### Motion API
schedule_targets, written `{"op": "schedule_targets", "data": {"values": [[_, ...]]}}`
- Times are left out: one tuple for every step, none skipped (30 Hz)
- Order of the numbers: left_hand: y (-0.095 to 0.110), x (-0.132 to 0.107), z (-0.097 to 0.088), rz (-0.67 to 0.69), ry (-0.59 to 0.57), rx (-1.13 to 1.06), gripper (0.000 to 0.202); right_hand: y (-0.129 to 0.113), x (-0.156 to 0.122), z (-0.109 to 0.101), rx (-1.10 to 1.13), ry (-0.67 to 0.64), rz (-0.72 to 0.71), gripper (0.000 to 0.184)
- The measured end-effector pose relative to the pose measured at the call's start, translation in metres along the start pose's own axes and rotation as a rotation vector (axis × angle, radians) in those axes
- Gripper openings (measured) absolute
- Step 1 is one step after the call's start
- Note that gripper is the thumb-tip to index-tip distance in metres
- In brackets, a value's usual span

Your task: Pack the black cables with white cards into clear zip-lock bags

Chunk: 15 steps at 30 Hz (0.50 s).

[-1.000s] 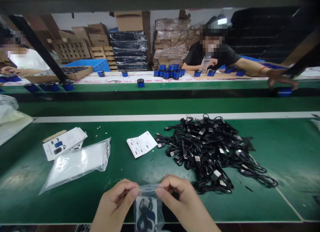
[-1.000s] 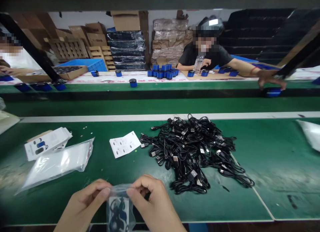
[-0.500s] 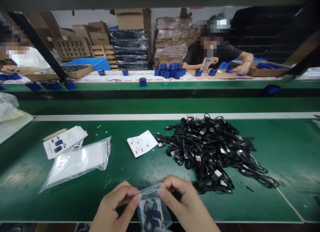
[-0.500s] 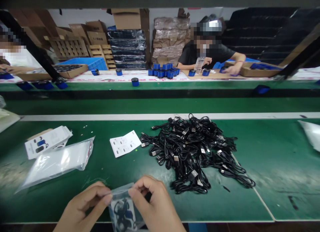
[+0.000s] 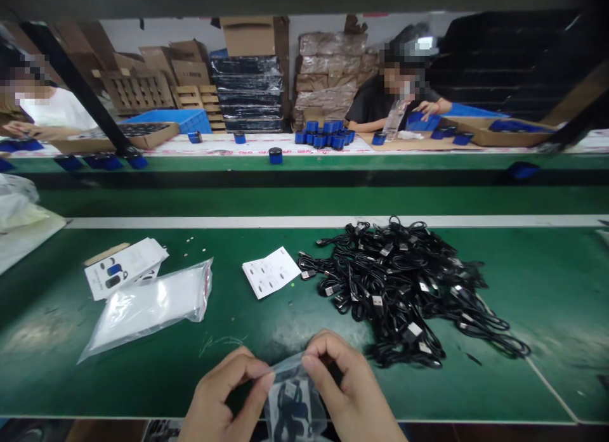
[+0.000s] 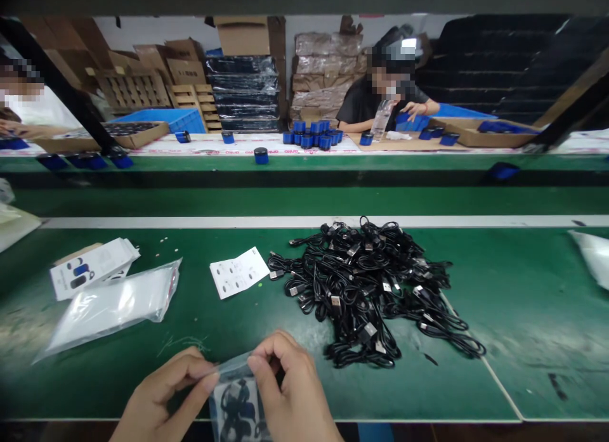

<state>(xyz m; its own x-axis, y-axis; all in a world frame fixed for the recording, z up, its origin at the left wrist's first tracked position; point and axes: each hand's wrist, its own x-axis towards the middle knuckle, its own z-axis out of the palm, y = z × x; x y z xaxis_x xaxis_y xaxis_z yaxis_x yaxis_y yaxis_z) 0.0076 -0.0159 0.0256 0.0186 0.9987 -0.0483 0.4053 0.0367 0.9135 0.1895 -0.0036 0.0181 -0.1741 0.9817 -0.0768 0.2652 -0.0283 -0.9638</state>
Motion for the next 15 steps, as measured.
{"op": "schedule_targets", "data": {"values": [[0.001, 0.000, 0.000, -0.016, 0.003, -0.032, 0.024, 0.000, -0.001, 0.000, 0.025, -0.024, 0.010, 0.020], [0.002, 0.000, 0.000, -0.036, 0.011, -0.067, 0.025, 0.001, -0.001, -0.001, 0.077, -0.065, 0.036, 0.012], [0.002, 0.000, 0.001, -0.057, 0.031, -0.101, 0.027, 0.002, -0.001, -0.001, 0.142, -0.117, 0.063, 0.018], [0.003, 0.000, 0.002, -0.079, 0.065, -0.125, 0.028, 0.003, -0.001, 0.001, 0.203, -0.166, 0.088, 0.032], [0.003, -0.001, 0.005, -0.100, 0.114, -0.130, 0.030, 0.006, -0.001, 0.003, 0.244, -0.203, 0.105, 0.040], [0.004, -0.002, 0.008, -0.119, 0.181, -0.115, 0.031, 0.008, -0.001, 0.007, 0.258, -0.217, 0.115, 0.036], [0.004, -0.003, 0.012, -0.139, 0.262, -0.086, 0.033, 0.012, -0.001, 0.012, 0.245, -0.209, 0.114, 0.022], [0.004, -0.004, 0.016, -0.155, 0.336, -0.050, 0.035, 0.015, 0.000, 0.018, 0.219, -0.187, 0.107, 0.009], [0.005, -0.005, 0.020, -0.165, 0.384, -0.013, 0.037, 0.019, 0.000, 0.025, 0.199, -0.164, 0.090, 0.016], [0.005, -0.006, 0.025, -0.164, 0.418, 0.013, 0.039, 0.023, 0.000, 0.031, 0.196, -0.144, 0.066, 0.023], [0.005, -0.006, 0.028, -0.147, 0.438, 0.022, 0.040, 0.026, -0.001, 0.038, 0.211, -0.131, 0.035, 0.026], [0.004, -0.005, 0.031, -0.117, 0.444, 0.020, 0.041, 0.028, -0.001, 0.043, 0.238, -0.122, 0.003, 0.028], [0.003, -0.004, 0.033, -0.083, 0.446, 0.017, 0.041, 0.029, -0.002, 0.048, 0.268, -0.116, -0.025, 0.030], [0.001, -0.003, 0.034, -0.050, 0.451, 0.020, 0.041, 0.029, -0.003, 0.050, 0.294, -0.110, -0.040, 0.031], [-0.001, -0.002, 0.034, -0.024, 0.460, 0.030, 0.041, 0.028, -0.004, 0.051, 0.308, -0.108, -0.042, 0.032]]}}
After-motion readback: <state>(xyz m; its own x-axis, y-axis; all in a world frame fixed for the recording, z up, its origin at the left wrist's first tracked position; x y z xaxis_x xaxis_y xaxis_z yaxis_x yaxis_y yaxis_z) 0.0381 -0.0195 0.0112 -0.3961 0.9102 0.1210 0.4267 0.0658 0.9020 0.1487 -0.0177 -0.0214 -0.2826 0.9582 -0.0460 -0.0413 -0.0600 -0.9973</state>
